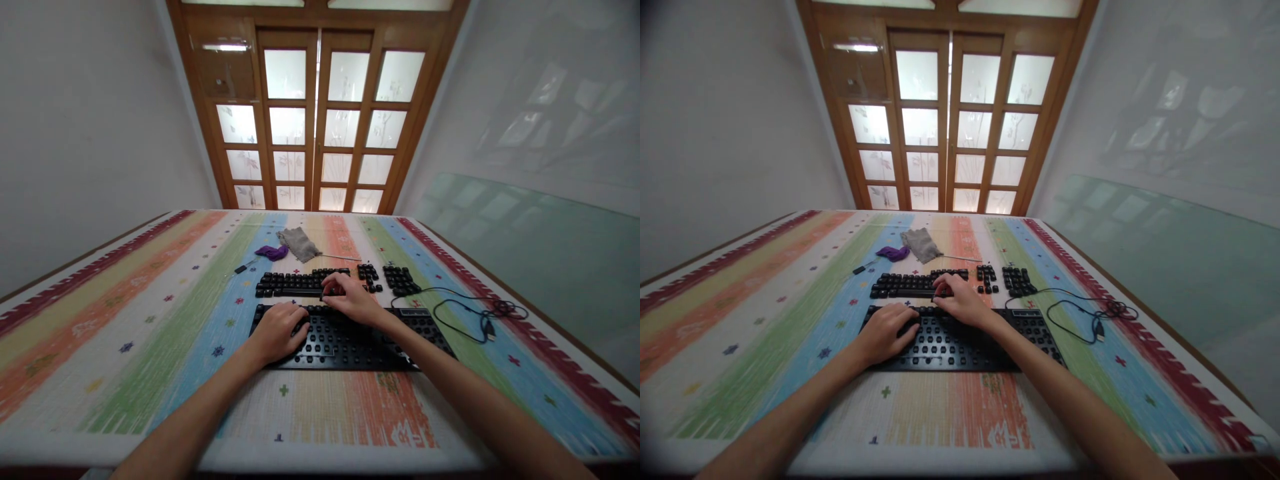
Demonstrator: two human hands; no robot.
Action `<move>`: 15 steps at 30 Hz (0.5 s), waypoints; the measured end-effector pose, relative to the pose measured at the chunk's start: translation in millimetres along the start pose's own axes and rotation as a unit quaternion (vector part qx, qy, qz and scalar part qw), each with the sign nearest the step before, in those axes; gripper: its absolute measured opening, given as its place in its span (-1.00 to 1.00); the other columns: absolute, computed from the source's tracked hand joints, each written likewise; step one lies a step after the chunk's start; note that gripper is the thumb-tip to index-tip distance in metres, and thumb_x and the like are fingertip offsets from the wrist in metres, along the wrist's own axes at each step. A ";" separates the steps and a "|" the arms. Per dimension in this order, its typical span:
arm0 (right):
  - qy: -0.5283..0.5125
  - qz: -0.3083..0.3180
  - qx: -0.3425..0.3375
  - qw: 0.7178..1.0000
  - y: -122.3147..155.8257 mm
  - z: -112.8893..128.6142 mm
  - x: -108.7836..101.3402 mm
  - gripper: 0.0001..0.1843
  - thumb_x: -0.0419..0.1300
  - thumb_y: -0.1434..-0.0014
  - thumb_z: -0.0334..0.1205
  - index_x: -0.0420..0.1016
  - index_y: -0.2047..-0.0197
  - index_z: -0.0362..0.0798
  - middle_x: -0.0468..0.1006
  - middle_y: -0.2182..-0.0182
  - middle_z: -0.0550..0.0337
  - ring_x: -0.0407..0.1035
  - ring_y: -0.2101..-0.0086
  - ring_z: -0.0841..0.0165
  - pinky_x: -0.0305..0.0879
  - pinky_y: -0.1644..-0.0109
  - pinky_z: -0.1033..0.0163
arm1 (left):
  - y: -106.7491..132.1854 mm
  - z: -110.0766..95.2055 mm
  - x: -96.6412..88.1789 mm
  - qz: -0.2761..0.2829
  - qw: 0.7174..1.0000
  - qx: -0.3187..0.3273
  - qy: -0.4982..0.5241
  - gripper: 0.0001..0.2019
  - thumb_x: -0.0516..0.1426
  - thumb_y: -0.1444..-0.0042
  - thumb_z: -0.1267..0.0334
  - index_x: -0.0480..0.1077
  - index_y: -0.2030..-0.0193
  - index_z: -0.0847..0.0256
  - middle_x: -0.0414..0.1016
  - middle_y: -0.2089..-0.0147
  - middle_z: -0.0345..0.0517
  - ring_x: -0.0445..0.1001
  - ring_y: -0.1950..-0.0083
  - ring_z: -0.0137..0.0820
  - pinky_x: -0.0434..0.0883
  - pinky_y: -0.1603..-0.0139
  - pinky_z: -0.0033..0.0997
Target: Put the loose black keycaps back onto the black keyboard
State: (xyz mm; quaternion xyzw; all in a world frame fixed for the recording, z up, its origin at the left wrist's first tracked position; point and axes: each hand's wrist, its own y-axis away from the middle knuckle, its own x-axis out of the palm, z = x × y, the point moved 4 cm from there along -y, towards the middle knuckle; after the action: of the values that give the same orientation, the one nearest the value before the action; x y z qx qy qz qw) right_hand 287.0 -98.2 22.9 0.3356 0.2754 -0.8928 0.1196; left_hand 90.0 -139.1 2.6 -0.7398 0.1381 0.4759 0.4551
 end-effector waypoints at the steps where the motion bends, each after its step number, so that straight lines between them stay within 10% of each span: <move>1: -0.012 0.008 -0.001 1.000 7.5 4.3 1.4 -0.74 0.26 -0.16 -0.33 0.39 0.07 -0.06 0.56 0.29 0.19 0.39 0.28 0.34 0.30 0.16 0.22 | -0.2 0.4 -0.4 -0.004 1.000 -0.004 0.005 -0.87 0.08 -0.26 0.28 0.43 0.17 0.22 0.52 0.28 -0.02 0.49 0.24 -0.23 0.42 0.18 -0.22; 15: 0.080 0.033 -0.091 0.992 23.1 30.1 28.0 -0.88 0.23 -0.20 -0.38 0.43 0.17 -0.05 0.55 0.26 0.11 0.33 0.20 0.25 0.22 0.09 0.15 | -1.0 -1.0 -1.4 -0.022 0.999 -0.009 0.045 -0.87 0.08 -0.26 0.32 0.44 0.12 0.22 0.44 0.38 -0.13 0.44 0.34 -0.33 0.40 0.25 -0.33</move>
State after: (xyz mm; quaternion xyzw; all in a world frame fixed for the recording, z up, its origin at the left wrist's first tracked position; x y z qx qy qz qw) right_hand 259.3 -135.1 13.5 0.4025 0.3525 -0.8302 0.1567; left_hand 90.5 -139.7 4.5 -0.7675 0.1374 0.4333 0.4520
